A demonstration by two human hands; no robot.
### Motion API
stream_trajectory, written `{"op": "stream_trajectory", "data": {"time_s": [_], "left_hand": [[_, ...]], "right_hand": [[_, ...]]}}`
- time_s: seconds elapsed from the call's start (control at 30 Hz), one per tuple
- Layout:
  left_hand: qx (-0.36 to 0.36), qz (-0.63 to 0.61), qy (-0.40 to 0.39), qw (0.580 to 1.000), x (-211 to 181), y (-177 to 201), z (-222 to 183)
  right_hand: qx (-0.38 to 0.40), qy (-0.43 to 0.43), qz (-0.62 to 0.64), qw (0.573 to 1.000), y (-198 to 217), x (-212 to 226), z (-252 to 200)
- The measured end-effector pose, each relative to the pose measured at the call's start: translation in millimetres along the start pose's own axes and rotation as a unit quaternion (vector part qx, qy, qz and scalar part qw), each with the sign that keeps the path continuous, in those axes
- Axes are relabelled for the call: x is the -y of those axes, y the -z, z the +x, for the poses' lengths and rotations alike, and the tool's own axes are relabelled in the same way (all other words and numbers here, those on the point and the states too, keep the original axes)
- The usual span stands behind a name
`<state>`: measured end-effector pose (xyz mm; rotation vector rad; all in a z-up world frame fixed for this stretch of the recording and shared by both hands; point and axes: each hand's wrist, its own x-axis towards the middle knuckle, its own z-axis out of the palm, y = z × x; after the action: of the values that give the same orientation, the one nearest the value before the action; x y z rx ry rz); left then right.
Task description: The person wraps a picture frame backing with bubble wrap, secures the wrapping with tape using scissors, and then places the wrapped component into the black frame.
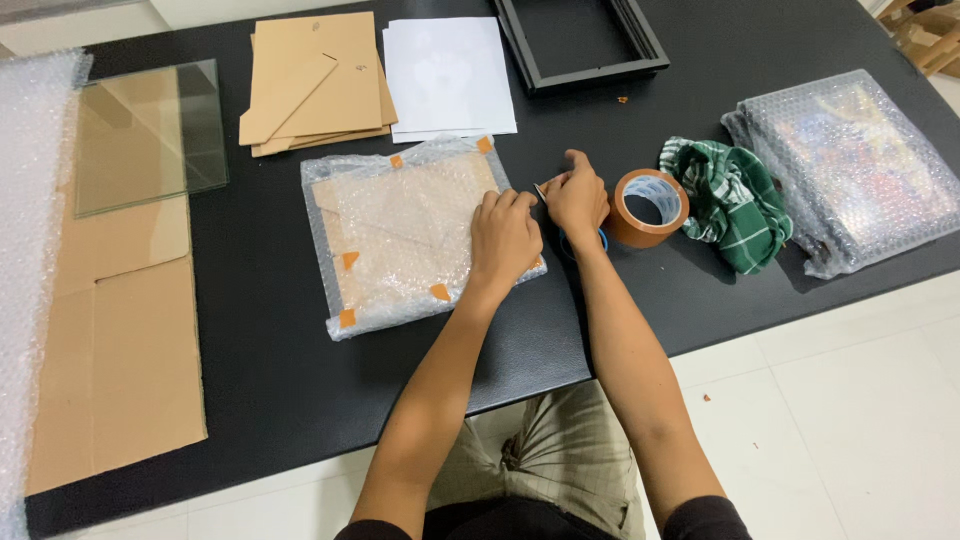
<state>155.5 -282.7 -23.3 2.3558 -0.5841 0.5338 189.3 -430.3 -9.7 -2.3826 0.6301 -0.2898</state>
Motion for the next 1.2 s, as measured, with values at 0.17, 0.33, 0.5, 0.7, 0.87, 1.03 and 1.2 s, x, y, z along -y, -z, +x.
{"op": "stream_trajectory", "data": {"time_s": [0.17,0.33,0.5,0.7,0.87,1.03,1.2], "left_hand": [[0.019,-0.021,0.012,1.0,1.2,2.4,-1.1],[0.016,-0.116,0.059,0.991,-27.1,50.1,8.7],[-0.027,-0.329,0.125,0.936,-16.4,37.6,13.1],[-0.109,-0.349,0.18,0.913,-6.0,24.4,11.4],[-0.119,-0.376,0.174,0.902,-0.5,20.2,11.6],[-0.116,-0.371,0.175,0.905,-3.6,33.3,12.3],[-0.115,-0.137,0.13,0.975,12.9,137.4,6.5]], "right_hand": [[-0.017,0.048,0.131,0.99,-8.2,-12.2,5.0],[-0.005,0.153,0.364,0.919,5.5,-2.8,-6.4],[0.122,0.191,0.488,0.843,28.8,19.9,-35.7],[0.126,0.202,0.509,0.827,22.7,21.2,-39.0],[0.054,0.231,0.42,0.876,11.4,12.9,-33.1],[0.03,0.237,0.406,0.882,5.1,13.8,-34.8],[-0.009,0.274,0.367,0.889,-0.5,19.4,-44.9]]}}
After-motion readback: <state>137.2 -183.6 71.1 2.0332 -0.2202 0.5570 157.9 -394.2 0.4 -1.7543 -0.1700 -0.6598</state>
